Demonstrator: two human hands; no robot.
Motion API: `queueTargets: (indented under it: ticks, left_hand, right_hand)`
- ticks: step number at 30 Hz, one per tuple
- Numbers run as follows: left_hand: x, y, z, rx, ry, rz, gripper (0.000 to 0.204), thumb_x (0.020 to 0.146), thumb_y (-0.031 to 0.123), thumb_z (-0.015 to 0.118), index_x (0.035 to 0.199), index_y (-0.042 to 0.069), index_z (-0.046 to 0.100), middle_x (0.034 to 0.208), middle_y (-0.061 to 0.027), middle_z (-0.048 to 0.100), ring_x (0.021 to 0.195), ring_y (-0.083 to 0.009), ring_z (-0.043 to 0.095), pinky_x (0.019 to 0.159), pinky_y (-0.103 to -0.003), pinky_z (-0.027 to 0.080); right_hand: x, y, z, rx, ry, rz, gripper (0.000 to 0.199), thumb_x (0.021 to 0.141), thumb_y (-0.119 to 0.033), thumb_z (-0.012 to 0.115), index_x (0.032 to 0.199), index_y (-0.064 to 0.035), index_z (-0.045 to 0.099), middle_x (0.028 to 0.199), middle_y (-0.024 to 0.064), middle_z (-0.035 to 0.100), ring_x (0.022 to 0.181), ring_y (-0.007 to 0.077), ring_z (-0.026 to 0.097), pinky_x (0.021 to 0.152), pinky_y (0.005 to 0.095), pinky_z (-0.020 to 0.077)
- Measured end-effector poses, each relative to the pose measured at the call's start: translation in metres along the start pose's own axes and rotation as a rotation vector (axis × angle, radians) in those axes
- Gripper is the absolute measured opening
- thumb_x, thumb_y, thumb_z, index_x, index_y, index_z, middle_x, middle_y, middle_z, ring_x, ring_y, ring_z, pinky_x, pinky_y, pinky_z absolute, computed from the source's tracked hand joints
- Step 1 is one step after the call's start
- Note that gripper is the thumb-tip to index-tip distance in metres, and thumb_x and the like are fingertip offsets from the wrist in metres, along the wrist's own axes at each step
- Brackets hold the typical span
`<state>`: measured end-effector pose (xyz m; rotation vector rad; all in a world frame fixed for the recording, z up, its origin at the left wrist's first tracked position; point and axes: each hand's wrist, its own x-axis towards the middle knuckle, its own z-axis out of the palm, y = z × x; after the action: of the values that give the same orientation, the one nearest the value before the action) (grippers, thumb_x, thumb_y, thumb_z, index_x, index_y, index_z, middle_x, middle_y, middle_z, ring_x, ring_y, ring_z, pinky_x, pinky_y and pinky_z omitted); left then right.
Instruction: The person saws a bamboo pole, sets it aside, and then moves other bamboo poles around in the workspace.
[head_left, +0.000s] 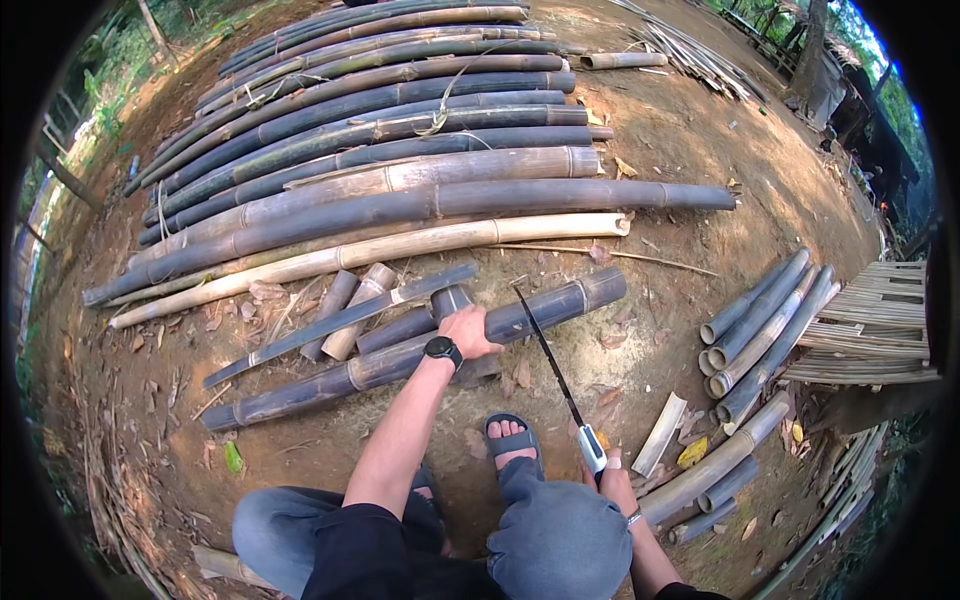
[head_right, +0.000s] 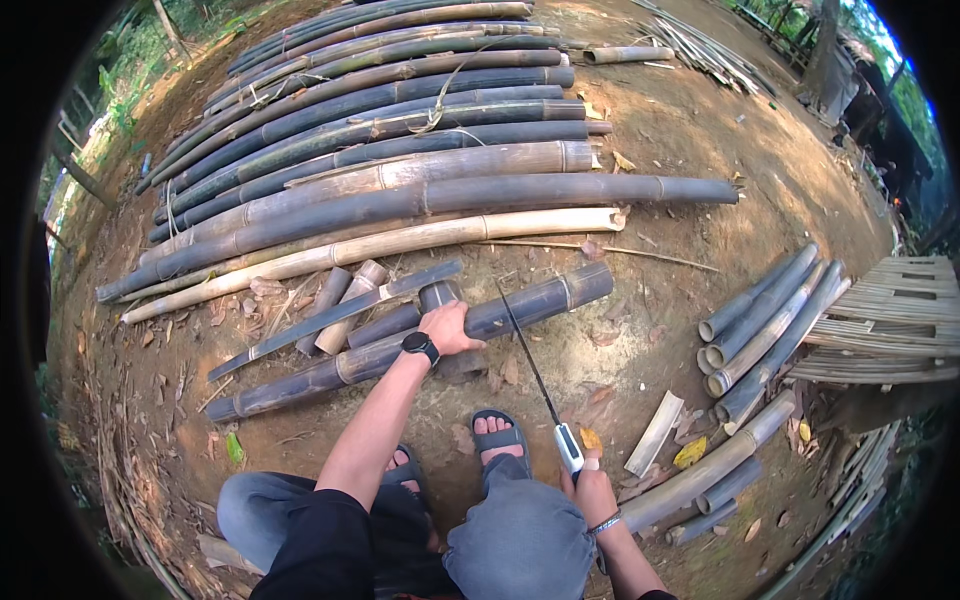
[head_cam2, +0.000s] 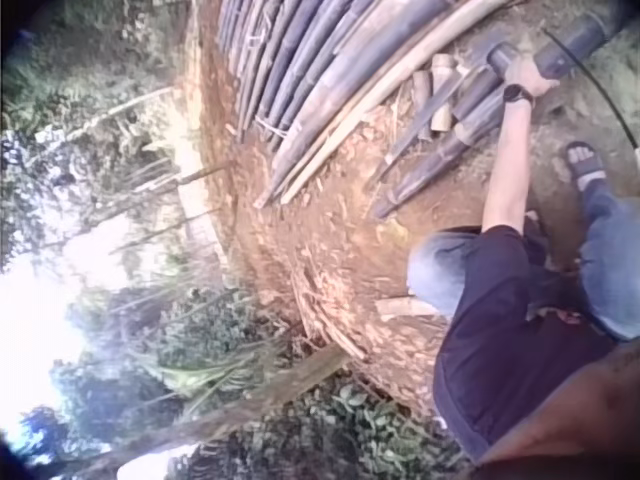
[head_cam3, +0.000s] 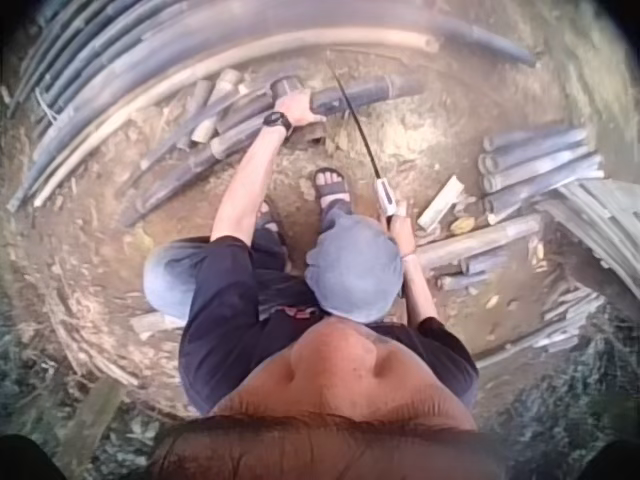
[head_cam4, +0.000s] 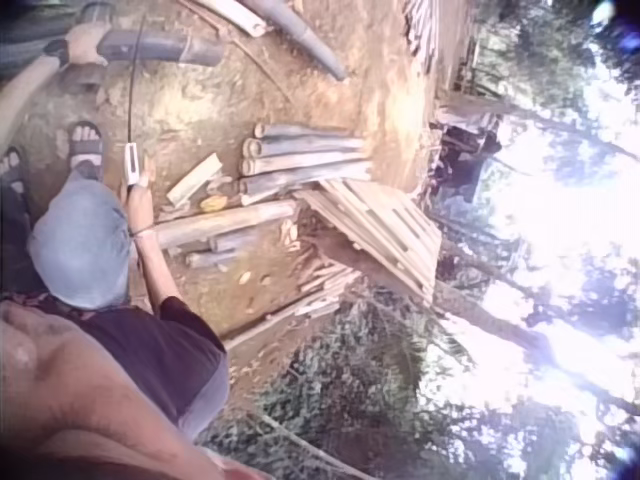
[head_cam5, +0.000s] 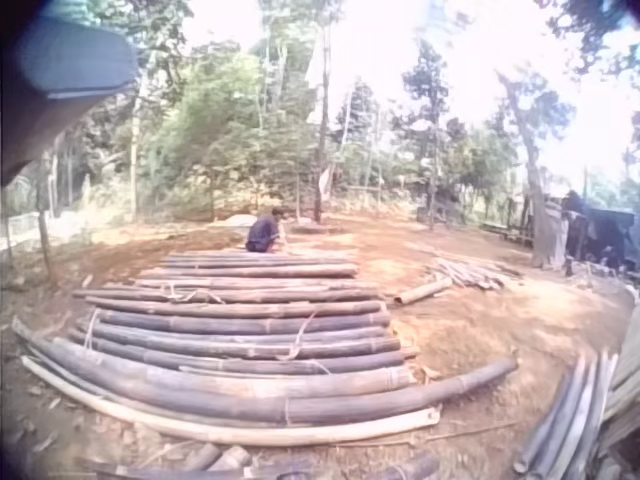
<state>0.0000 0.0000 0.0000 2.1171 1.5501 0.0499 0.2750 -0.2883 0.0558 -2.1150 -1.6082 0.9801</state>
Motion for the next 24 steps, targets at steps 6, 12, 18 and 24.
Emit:
queueTargets:
  ticks: [6,12,18,24]
  left_hand:
    - [-0.008,0.013,0.007,0.007,0.038,-0.011,0.071,0.064,0.047,0.084,0.112,-0.001,0.061,0.114,-0.0210,0.066,0.110,-0.0352,0.064,0.093,-0.044,0.052]
    - [-0.018,0.015,0.020,0.064,0.141,0.007,0.065,0.066,0.043,0.082,0.109,0.001,0.059,0.112,-0.0180,0.066,0.107,-0.0348,0.064,0.090,-0.044,0.054]
    - [-0.021,0.016,0.024,0.026,0.172,-0.058,0.063,0.066,0.040,0.083,0.110,0.002,0.058,0.110,-0.0169,0.066,0.106,-0.0326,0.065,0.091,-0.042,0.054]
    - [-0.013,0.017,0.022,0.045,0.247,-0.052,0.058,0.066,0.035,0.083,0.107,0.002,0.058,0.107,-0.0168,0.066,0.102,-0.0318,0.066,0.089,-0.042,0.055]
  right_hand:
    - [0.057,-0.039,0.016,-0.171,0.054,-0.123,0.043,0.094,-0.023,0.062,0.111,0.0065,0.035,0.069,0.0335,0.061,0.068,0.0538,0.062,0.058,0.0599,0.0491]
    - [0.029,-0.034,0.005,-0.118,-0.023,-0.095,0.045,0.096,-0.024,0.058,0.117,0.0087,0.035,0.072,0.0356,0.061,0.071,0.0544,0.062,0.061,0.0608,0.0496]
    - [0.082,-0.055,0.022,-0.215,-0.019,-0.105,0.048,0.095,-0.021,0.058,0.120,0.0119,0.034,0.073,0.0368,0.061,0.073,0.0546,0.063,0.065,0.0600,0.0506]
    - [0.060,-0.033,0.016,-0.240,0.010,-0.142,0.048,0.094,-0.017,0.058,0.121,0.0135,0.033,0.071,0.0352,0.062,0.071,0.0547,0.062,0.063,0.0606,0.0494]
